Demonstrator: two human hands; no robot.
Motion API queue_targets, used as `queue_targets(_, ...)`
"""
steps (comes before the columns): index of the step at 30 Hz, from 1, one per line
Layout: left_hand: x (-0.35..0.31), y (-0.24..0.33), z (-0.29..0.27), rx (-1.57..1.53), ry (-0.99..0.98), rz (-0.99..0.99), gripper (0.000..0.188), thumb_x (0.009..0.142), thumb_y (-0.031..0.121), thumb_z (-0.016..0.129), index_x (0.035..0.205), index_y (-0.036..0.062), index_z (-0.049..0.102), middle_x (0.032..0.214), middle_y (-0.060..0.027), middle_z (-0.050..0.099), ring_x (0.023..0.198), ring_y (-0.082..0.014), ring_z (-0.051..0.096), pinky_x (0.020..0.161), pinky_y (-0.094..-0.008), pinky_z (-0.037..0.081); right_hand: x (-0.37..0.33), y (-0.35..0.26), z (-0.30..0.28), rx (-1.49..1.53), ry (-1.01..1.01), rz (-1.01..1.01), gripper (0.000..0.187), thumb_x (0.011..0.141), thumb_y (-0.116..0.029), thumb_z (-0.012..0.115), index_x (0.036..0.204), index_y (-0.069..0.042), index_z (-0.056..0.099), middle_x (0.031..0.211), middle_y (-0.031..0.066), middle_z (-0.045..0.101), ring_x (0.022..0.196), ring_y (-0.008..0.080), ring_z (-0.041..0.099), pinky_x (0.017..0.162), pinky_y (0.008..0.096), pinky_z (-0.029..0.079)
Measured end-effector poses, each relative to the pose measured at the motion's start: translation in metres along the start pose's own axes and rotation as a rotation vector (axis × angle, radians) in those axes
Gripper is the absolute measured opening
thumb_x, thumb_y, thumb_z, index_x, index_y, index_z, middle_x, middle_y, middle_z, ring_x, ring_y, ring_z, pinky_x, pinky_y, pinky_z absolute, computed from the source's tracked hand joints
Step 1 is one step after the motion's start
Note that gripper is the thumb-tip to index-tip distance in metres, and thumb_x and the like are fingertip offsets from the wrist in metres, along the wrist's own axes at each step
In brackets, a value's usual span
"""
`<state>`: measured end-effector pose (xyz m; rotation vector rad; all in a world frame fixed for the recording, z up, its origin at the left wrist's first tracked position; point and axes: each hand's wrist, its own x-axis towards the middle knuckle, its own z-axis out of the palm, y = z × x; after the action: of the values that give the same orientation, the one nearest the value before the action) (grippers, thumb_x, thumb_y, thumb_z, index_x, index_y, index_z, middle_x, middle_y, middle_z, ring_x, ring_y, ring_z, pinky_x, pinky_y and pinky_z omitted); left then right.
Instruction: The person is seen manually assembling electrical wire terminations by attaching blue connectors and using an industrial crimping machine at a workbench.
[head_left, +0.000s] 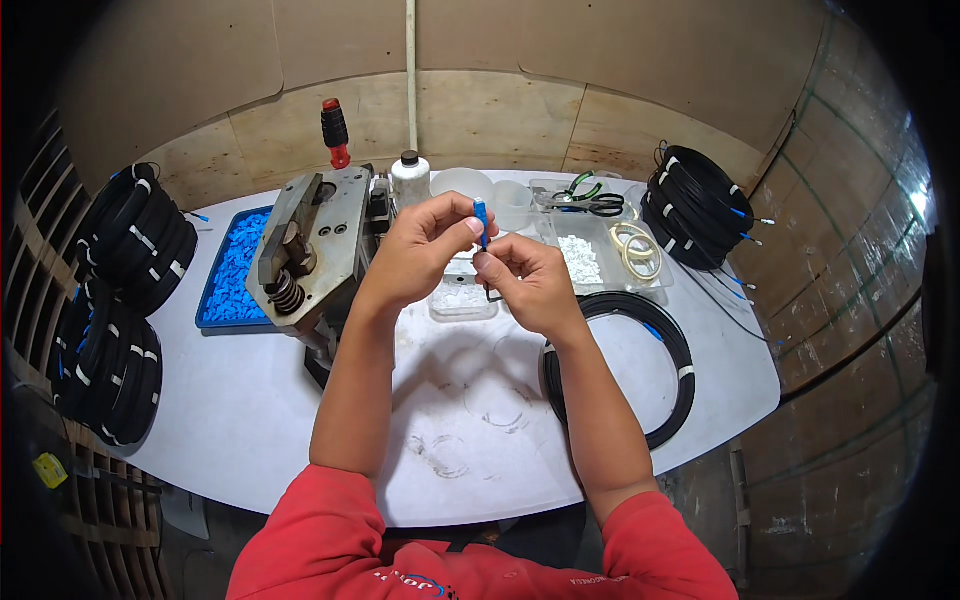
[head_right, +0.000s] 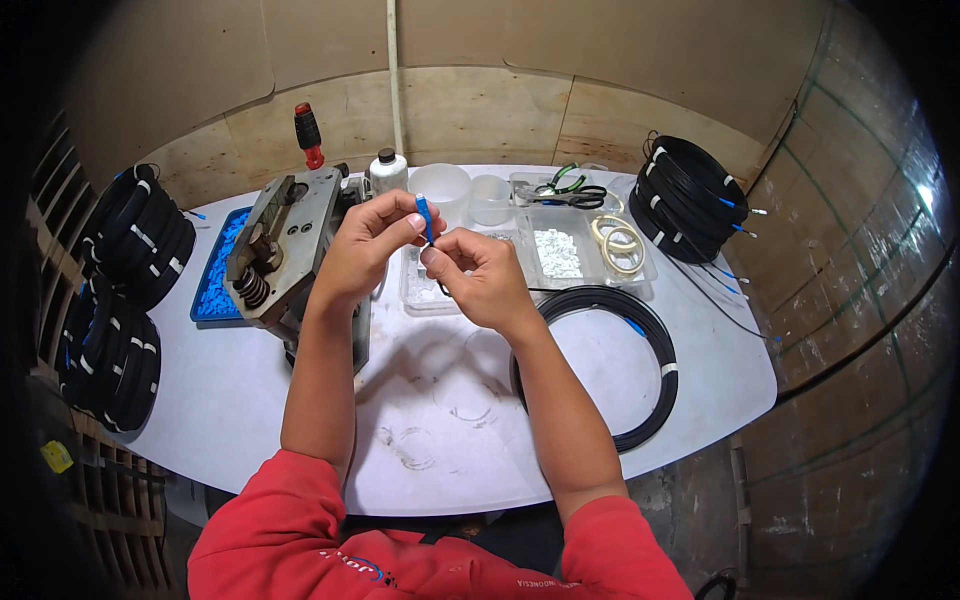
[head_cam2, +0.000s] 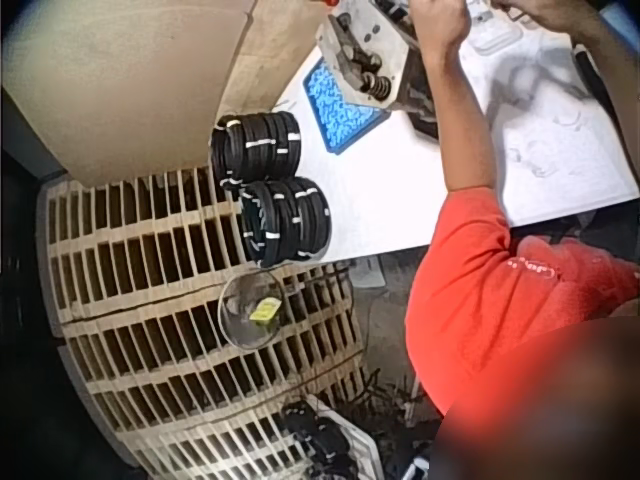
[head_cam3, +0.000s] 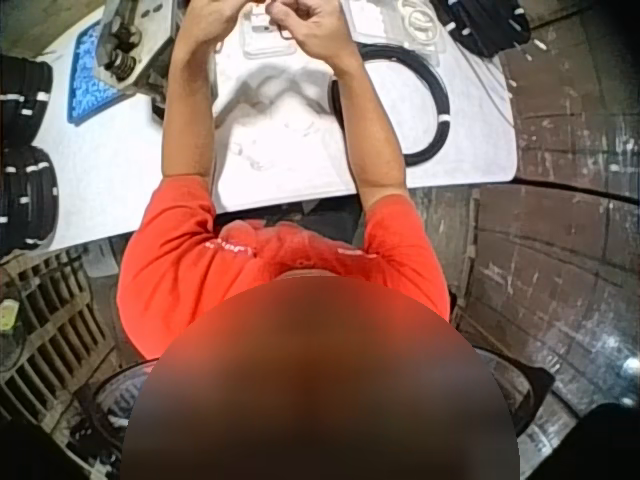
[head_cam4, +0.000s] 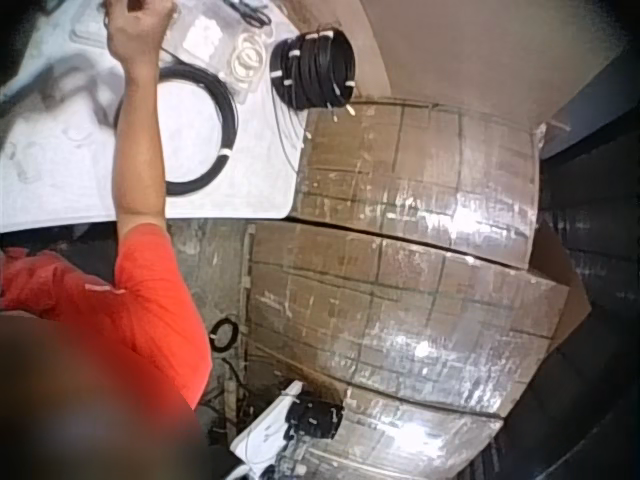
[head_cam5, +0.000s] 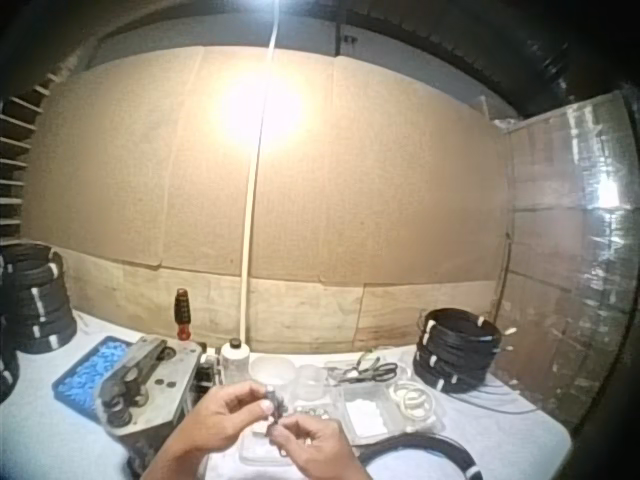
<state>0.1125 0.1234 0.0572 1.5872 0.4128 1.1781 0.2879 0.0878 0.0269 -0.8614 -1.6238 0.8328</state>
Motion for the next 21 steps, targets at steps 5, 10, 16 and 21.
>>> queue_targets(5,0.0016,0.0012,0.0018,-0.051,-0.003,-0.015,0.016,0.095,0.013,0.055,0.101,-0.0002,0.063,0.096,-0.0061,0.065,0.092,-0.0141,0.060,0.082,-0.0301,0.049,-0.0008,0.0001,-0.0005,0.009,0.007,-0.010,0.016,0.091,-0.017,0.068,0.087,-0.001,0.066,0.073,0.0015,0.065,0.066,0.0056,0.058,0.062,0.0221,0.047)
queue_targets(10,0.0005,0.0024,0.0050,-0.010,-0.015,-0.007,0.015,0.095,0.012,0.056,0.101,0.0002,0.063,0.097,-0.0060,0.065,0.092,-0.0143,0.060,0.082,-0.0299,0.048,-0.0006,-0.0003,-0.0020,0.019,0.012,-0.037,0.018,0.092,-0.018,0.068,0.087,-0.001,0.064,0.074,0.0023,0.065,0.066,0.0061,0.057,0.062,0.0220,0.047)
queue_targets(16,0.0016,0.0012,0.0066,-0.009,0.019,0.015,0.015,0.095,0.012,0.055,0.100,0.0005,0.063,0.096,-0.0058,0.065,0.092,-0.0144,0.060,0.081,-0.0299,0.049,0.0001,-0.0008,-0.0022,-0.011,0.002,-0.043,0.017,0.092,-0.018,0.067,0.086,-0.002,0.063,0.073,0.0021,0.065,0.066,0.0063,0.058,0.062,0.0223,0.047)
queue_targets(21,0.0013,0.0012,0.0069,-0.028,-0.012,0.009,0.017,0.096,0.014,0.052,0.100,0.0003,0.062,0.094,-0.0055,0.064,0.088,-0.0140,0.060,0.078,-0.0302,0.050,0.0003,0.0021,-0.0024,0.056,-0.004,-0.036,0.013,0.090,-0.013,0.067,0.085,-0.001,0.065,0.073,0.0010,0.064,0.066,0.0051,0.056,0.061,0.0224,0.046)
